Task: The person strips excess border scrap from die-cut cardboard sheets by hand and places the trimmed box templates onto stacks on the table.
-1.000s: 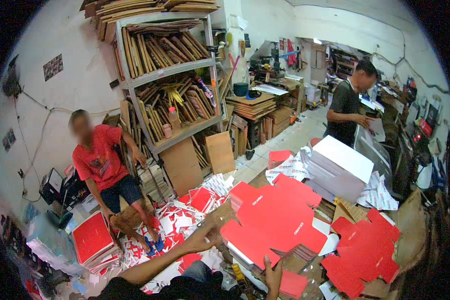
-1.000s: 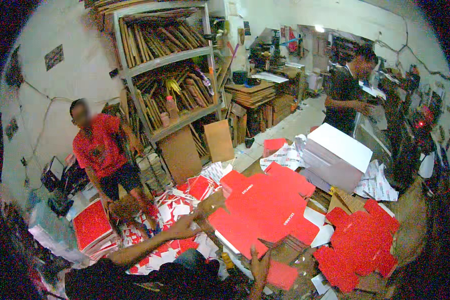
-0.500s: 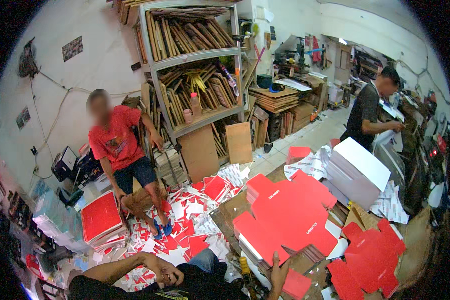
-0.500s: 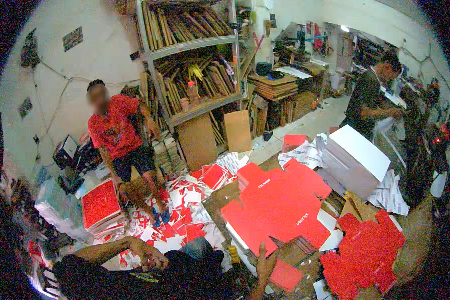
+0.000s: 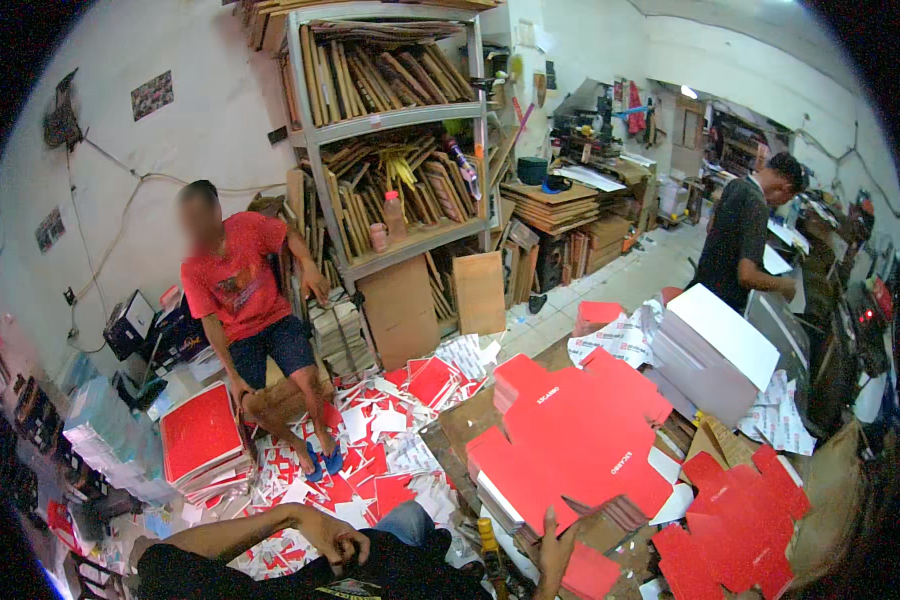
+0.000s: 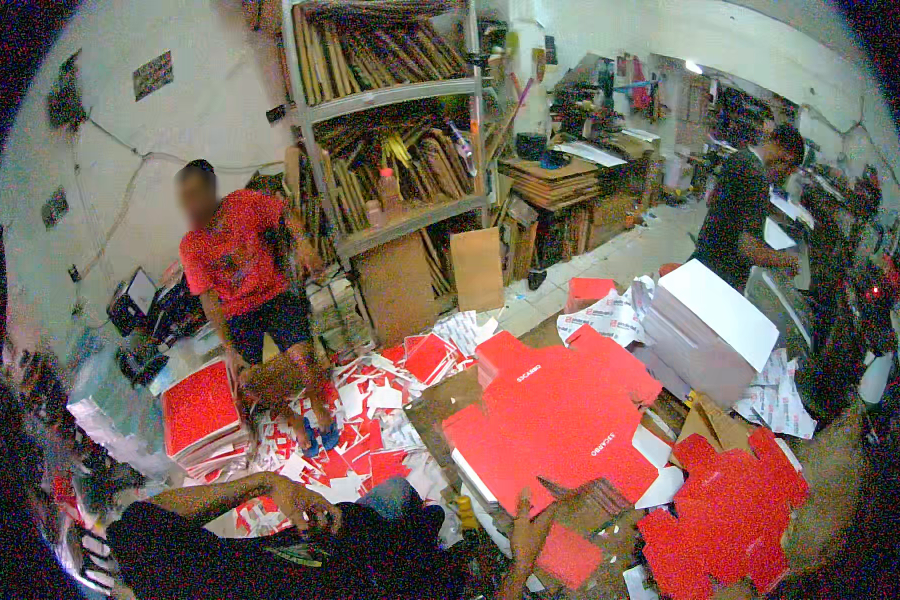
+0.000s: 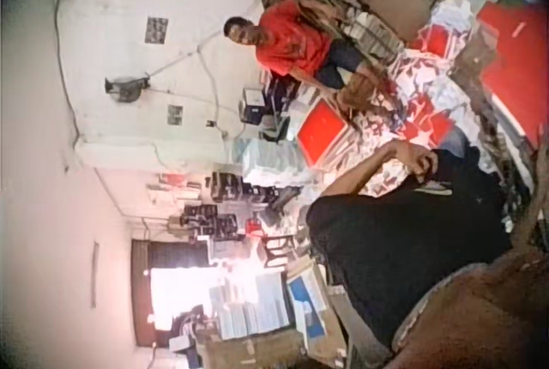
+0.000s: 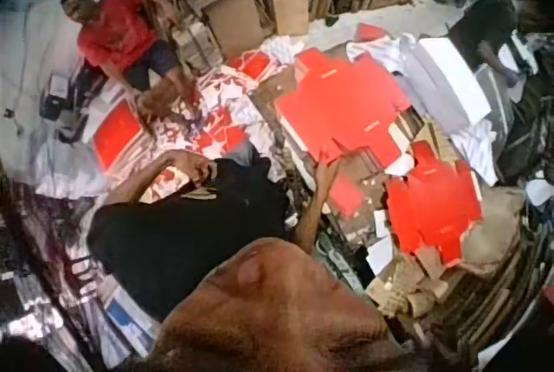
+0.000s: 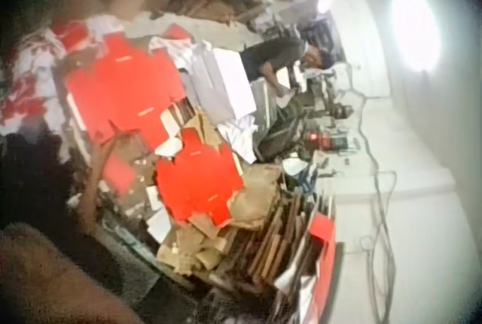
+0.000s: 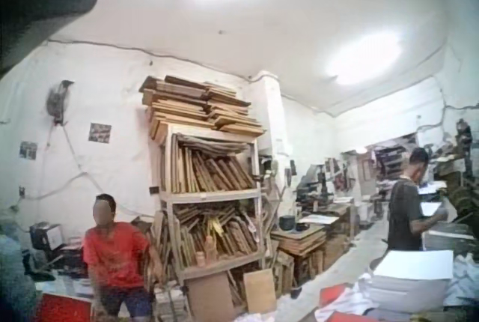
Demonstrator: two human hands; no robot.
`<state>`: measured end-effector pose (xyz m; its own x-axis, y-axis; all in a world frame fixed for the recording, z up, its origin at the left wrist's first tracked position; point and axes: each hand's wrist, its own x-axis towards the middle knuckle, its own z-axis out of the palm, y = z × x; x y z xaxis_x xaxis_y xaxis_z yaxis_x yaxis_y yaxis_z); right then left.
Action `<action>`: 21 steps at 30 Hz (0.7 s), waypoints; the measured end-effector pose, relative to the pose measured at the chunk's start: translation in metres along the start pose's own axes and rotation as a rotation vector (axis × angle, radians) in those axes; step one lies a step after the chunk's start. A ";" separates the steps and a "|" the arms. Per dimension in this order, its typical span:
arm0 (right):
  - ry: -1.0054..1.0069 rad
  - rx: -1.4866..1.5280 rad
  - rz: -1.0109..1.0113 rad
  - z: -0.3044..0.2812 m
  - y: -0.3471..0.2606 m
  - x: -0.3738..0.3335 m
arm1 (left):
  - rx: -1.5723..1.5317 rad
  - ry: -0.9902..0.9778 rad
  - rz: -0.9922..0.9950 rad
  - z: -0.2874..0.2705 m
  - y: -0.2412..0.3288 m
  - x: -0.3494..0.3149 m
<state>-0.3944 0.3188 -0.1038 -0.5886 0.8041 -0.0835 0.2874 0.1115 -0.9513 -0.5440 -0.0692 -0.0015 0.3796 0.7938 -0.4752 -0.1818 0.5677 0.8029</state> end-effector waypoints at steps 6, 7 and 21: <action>0.019 -0.085 0.048 0.004 0.020 0.003 | 0.037 -0.010 0.010 0.007 0.046 0.002; 0.025 -0.084 0.050 0.003 0.018 0.003 | 0.044 -0.013 0.008 0.007 0.052 0.004; 0.071 0.028 -0.047 0.005 0.009 -0.001 | 0.163 0.047 -0.107 -0.035 0.066 0.008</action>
<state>-0.3955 0.3160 -0.1137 -0.5456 0.8379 -0.0186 0.2393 0.1345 -0.9616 -0.5848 -0.0173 0.0352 0.3453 0.7423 -0.5742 0.0078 0.6096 0.7927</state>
